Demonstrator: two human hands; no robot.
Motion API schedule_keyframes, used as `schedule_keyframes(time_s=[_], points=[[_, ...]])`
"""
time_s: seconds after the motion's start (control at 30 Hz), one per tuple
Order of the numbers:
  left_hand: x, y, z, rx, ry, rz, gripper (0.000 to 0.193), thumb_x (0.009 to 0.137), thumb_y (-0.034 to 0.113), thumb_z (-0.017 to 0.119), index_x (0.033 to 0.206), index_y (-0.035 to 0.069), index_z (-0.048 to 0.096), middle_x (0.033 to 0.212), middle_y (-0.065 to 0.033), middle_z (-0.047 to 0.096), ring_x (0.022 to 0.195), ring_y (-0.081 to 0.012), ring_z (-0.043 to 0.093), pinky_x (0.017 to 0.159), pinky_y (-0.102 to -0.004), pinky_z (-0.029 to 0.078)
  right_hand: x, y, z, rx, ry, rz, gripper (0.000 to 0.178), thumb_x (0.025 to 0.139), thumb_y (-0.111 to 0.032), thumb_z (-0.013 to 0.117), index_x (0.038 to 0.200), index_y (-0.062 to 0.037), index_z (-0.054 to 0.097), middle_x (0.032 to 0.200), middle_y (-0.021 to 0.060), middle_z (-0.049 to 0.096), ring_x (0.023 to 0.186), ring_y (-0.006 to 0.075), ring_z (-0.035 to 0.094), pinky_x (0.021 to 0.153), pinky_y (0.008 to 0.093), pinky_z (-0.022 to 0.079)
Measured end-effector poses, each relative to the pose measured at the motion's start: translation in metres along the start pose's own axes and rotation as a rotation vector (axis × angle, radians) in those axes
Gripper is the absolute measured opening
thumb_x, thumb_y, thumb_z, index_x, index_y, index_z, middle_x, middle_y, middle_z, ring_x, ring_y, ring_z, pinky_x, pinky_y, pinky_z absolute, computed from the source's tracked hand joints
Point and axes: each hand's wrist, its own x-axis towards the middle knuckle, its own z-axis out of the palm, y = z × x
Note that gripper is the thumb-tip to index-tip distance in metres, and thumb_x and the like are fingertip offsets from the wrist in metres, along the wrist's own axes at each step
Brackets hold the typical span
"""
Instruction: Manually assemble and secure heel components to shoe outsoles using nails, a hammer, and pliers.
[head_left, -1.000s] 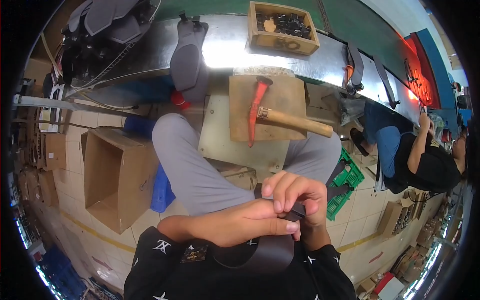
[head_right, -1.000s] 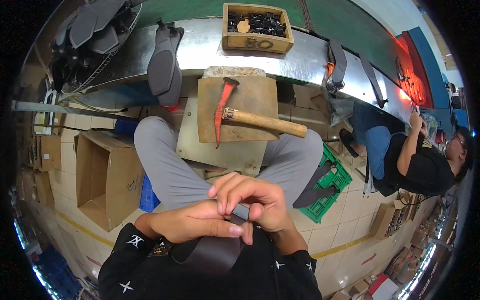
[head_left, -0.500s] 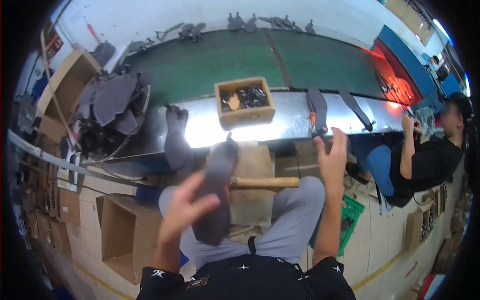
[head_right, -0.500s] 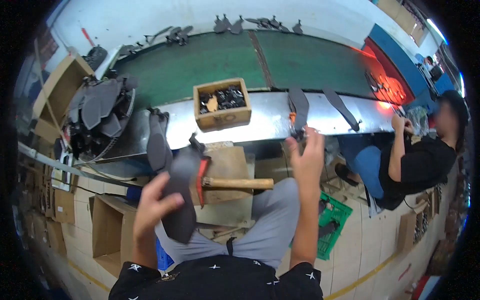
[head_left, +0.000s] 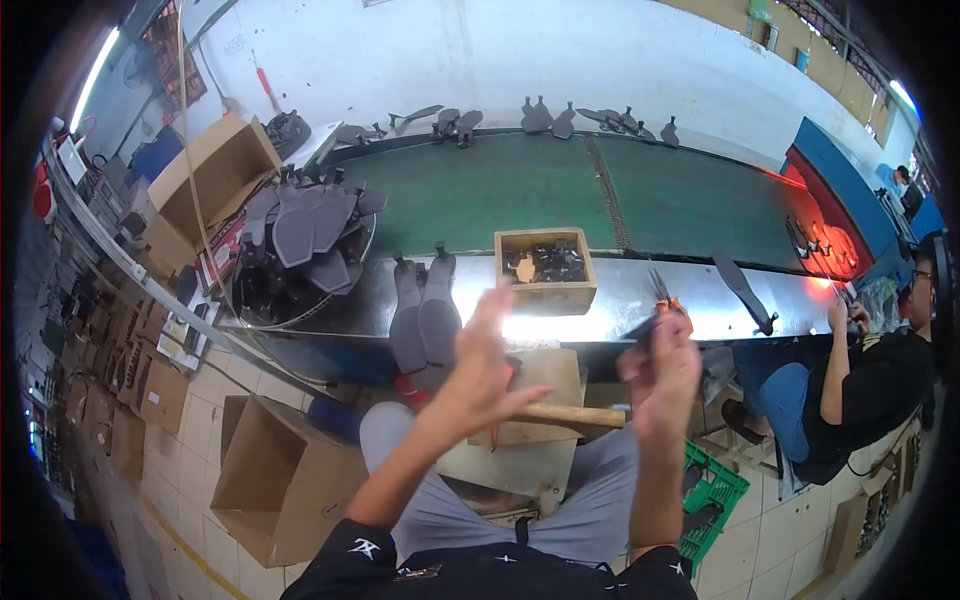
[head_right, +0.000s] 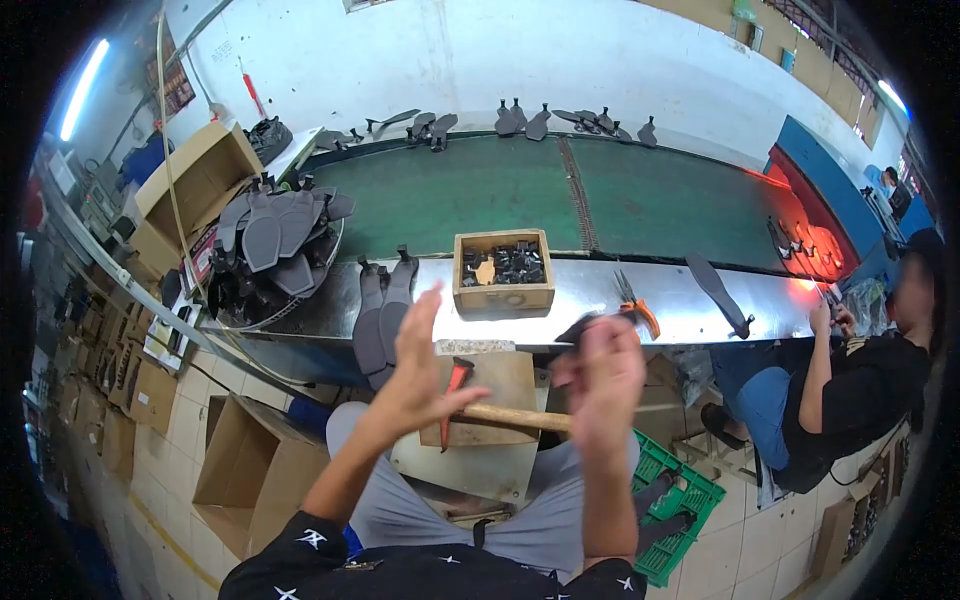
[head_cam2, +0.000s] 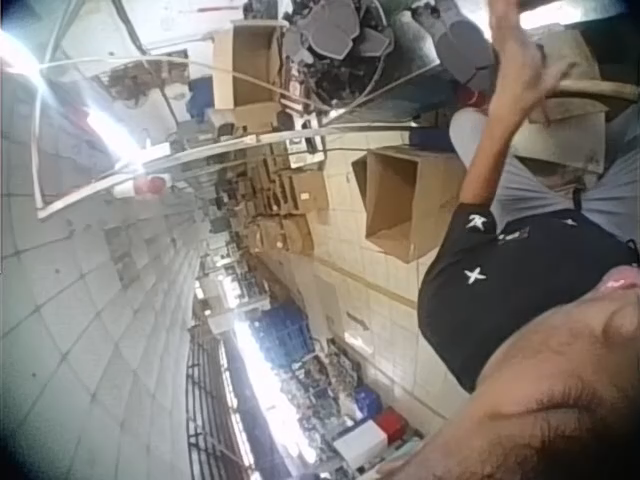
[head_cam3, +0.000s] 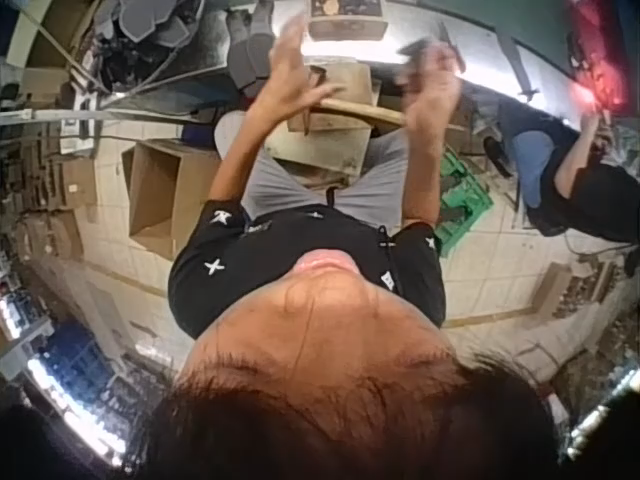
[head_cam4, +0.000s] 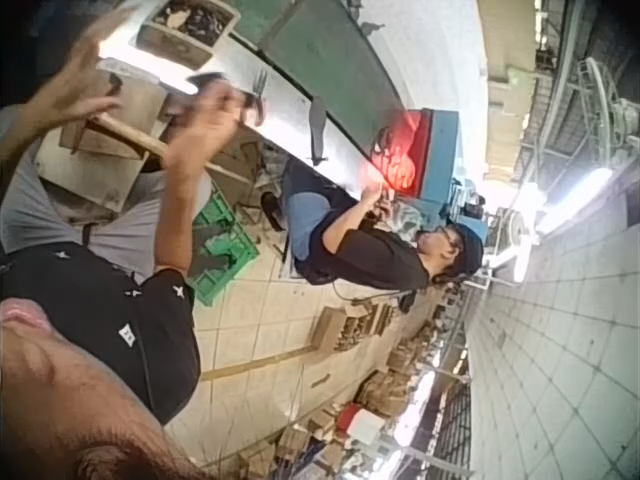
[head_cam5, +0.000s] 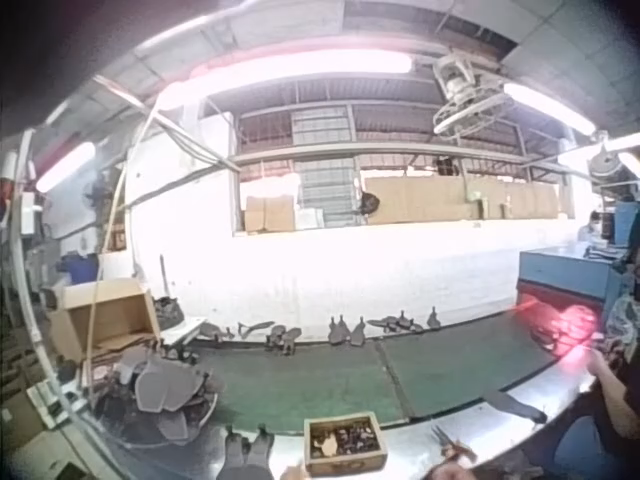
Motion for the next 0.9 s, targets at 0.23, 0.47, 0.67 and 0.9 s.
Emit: schedule_keyframes(time_s=[0.23, 0.47, 0.67, 0.9], points=[[-0.028, 0.038, -0.041, -0.387, 0.128, 0.161, 0.066, 0.082, -0.002, 0.074, 0.137, 0.000, 0.038, 0.122, -0.0177, 0.061, 0.092, -0.0256, 0.071, 0.095, -0.0373, 0.051, -0.038, 0.031, -0.006, -0.874, -0.839, -0.534, 0.084, 0.085, -0.043, 0.073, 0.145, 0.0021, 0.036, 0.132, 0.0225, 0.050, 0.103, 0.0345, 0.066, 0.082, 0.0373, 0.056], [-0.028, 0.034, -0.025, -0.847, 0.202, -0.415, 0.075, 0.089, 0.012, 0.074, 0.148, 0.001, 0.030, 0.131, -0.0071, 0.050, 0.112, -0.0149, 0.053, 0.097, -0.0277, 0.044, -0.102, 0.051, -0.093, -1.700, -0.727, -0.059, 0.081, 0.074, -0.031, 0.082, 0.139, -0.0018, 0.044, 0.109, 0.0180, 0.064, 0.087, 0.0370, 0.067, 0.069, 0.0433, 0.055], [-0.053, -0.053, 0.079, 0.103, -0.139, -0.294, 0.058, 0.091, 0.036, 0.067, 0.137, 0.004, 0.051, 0.137, -0.0225, 0.048, 0.126, -0.0405, 0.045, 0.106, -0.0448, 0.037, -0.174, 0.019, -0.160, -1.334, -0.011, -0.010, 0.023, 0.078, -0.018, 0.076, 0.079, -0.0021, 0.061, 0.063, 0.0160, 0.058, 0.058, 0.0332, 0.064, 0.053, 0.0405, 0.048], [0.044, -0.104, 0.094, -0.149, 0.047, -0.264, 0.024, 0.093, 0.017, 0.063, 0.111, 0.001, 0.064, 0.112, -0.0135, 0.062, 0.111, -0.0313, 0.056, 0.091, -0.0406, 0.047, -0.231, 0.037, -0.162, -0.831, 0.510, 0.086, 0.023, 0.093, -0.017, 0.066, 0.078, -0.0020, 0.058, 0.055, 0.0002, 0.050, 0.049, 0.0090, 0.047, 0.047, 0.0283, 0.038]])
